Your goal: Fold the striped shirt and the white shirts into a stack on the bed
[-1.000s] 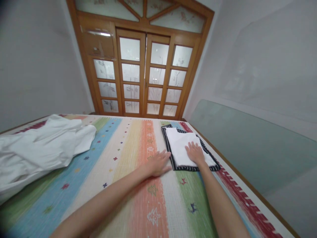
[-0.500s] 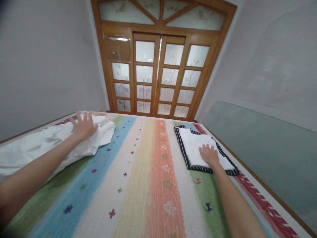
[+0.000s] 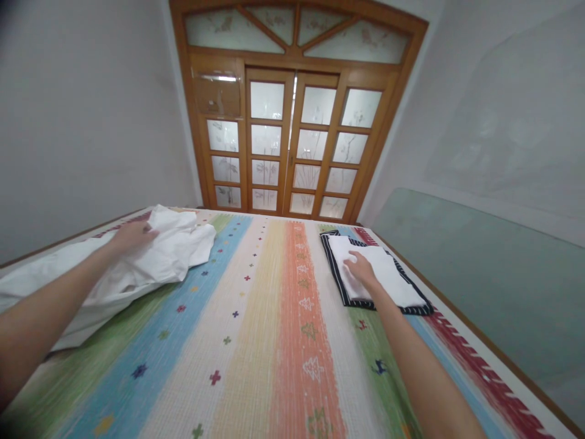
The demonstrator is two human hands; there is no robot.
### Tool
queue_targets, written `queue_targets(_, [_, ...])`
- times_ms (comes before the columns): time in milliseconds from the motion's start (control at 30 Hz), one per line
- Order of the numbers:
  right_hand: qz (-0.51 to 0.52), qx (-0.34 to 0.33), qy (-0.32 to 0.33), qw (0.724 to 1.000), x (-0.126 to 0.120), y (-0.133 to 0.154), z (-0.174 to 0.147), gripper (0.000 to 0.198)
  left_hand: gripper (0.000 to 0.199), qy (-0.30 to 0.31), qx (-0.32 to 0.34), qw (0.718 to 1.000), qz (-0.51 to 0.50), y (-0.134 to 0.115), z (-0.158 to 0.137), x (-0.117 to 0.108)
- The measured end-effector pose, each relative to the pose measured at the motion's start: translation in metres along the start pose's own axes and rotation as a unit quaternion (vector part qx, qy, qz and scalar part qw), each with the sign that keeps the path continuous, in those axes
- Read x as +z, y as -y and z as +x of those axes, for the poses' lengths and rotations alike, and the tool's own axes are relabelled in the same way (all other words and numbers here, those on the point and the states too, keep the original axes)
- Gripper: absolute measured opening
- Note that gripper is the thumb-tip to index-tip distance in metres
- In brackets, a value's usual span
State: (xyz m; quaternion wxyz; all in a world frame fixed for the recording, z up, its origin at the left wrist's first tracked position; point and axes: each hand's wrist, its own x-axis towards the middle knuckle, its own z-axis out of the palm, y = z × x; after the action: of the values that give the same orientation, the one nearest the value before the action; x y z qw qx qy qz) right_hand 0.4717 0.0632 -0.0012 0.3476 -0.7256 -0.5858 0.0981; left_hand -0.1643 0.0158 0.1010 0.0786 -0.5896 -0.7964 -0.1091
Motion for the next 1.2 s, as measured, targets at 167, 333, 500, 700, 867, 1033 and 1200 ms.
queue_targets(167, [0.127,-0.119,0.102,0.979,0.011,0.056,-0.016,0.03,0.022,-0.107,0.019,0.99,-0.086,-0.033,-0.002,-0.017])
queue_targets(333, [0.216,-0.203,0.243,0.924,0.025,0.121,-0.046,0.038,0.019,-0.19,0.047,0.959,-0.205,-0.109,-0.006,-0.028])
queue_targets(500, [0.229,-0.268,0.334,0.874,0.038,0.171,-0.095,0.065,0.019,-0.171,0.12,0.936,-0.283,-0.187,-0.019,-0.018])
queue_targets(700, [0.244,-0.254,0.321,0.879,0.077,0.191,-0.13,0.053,0.021,-0.045,0.281,0.918,-0.277,-0.253,-0.059,0.021])
queue_targets(867, [0.189,-0.161,0.234,0.94,0.106,0.182,-0.132,0.011,0.028,0.075,0.388,0.896,-0.203,-0.274,-0.092,0.047])
queue_targets(1033, [0.189,-0.073,0.183,0.962,0.104,0.169,-0.131,0.031,0.027,-0.03,0.378,0.917,-0.127,-0.256,-0.094,0.039])
queue_targets(1200, [0.273,0.012,0.281,0.92,0.099,0.166,-0.129,0.045,0.036,-0.083,0.237,0.966,-0.062,-0.211,-0.071,0.024])
